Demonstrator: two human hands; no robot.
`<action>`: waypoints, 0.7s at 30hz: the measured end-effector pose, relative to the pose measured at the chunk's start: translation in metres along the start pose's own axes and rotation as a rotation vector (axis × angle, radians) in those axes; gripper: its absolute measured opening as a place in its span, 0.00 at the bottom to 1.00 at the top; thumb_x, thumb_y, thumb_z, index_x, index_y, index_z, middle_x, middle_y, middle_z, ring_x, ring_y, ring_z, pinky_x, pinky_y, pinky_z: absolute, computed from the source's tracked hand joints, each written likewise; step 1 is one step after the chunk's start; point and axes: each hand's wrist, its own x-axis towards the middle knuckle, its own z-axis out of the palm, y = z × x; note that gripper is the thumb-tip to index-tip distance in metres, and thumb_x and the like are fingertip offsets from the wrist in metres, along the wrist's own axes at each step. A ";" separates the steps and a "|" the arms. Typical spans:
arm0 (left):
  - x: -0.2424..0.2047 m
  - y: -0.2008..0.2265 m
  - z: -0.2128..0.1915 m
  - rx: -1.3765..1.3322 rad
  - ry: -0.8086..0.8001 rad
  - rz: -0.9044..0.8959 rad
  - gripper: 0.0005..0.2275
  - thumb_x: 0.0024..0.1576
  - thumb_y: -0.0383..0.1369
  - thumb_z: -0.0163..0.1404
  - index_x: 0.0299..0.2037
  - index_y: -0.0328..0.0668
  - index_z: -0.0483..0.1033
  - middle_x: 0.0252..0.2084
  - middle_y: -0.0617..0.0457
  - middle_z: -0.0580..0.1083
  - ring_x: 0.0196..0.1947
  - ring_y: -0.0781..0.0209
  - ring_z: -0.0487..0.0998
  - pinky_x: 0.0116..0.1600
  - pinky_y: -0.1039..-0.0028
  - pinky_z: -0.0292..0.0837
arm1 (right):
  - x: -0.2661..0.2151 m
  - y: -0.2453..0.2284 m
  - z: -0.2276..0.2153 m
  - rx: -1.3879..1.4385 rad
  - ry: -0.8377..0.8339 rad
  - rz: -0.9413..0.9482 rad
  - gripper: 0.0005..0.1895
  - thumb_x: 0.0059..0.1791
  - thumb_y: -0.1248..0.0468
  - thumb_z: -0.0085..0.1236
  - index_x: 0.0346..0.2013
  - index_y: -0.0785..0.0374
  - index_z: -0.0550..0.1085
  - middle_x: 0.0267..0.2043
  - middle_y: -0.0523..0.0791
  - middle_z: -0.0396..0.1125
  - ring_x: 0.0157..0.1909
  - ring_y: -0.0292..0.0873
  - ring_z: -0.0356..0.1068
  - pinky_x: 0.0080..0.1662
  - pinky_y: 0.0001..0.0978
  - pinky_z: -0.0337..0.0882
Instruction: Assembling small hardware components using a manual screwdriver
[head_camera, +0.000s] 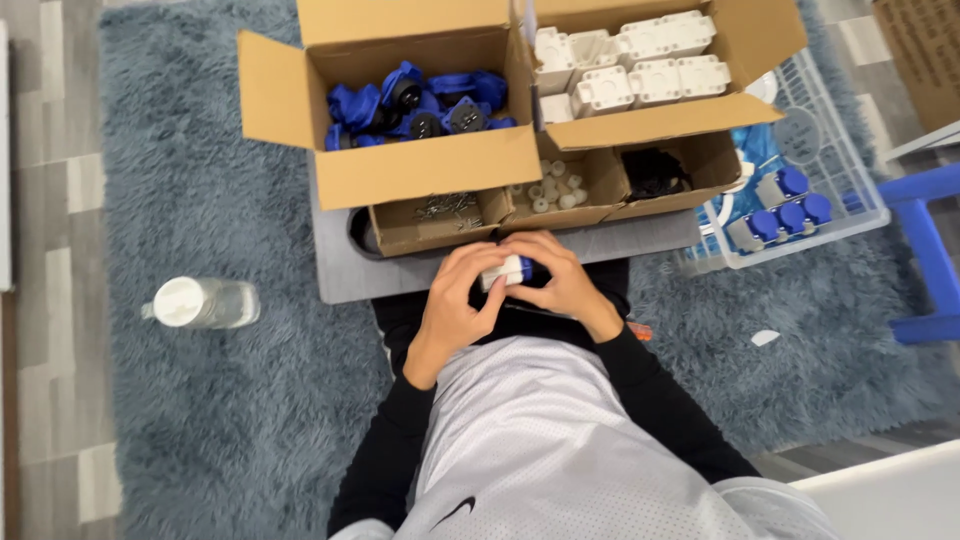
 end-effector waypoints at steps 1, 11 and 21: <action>0.000 -0.002 -0.004 0.019 -0.055 0.021 0.07 0.61 0.26 0.61 0.47 0.38 0.82 0.50 0.49 0.84 0.55 0.44 0.84 0.60 0.58 0.78 | 0.001 0.000 0.000 -0.002 0.001 -0.004 0.29 0.46 0.60 0.79 0.59 0.63 0.80 0.58 0.54 0.76 0.56 0.61 0.76 0.58 0.54 0.73; 0.002 -0.016 -0.002 0.213 -0.025 0.121 0.09 0.61 0.35 0.66 0.43 0.42 0.80 0.42 0.51 0.78 0.44 0.46 0.81 0.48 0.62 0.78 | 0.002 -0.001 0.002 -0.030 -0.001 -0.026 0.30 0.45 0.63 0.80 0.59 0.66 0.80 0.58 0.55 0.76 0.56 0.61 0.76 0.57 0.55 0.74; 0.014 -0.004 -0.021 0.177 -0.253 0.214 0.13 0.60 0.23 0.55 0.55 0.42 0.81 0.53 0.49 0.79 0.54 0.45 0.80 0.55 0.62 0.75 | -0.001 0.005 0.004 -0.024 0.014 -0.030 0.30 0.44 0.64 0.81 0.60 0.66 0.79 0.58 0.54 0.76 0.57 0.61 0.76 0.57 0.54 0.74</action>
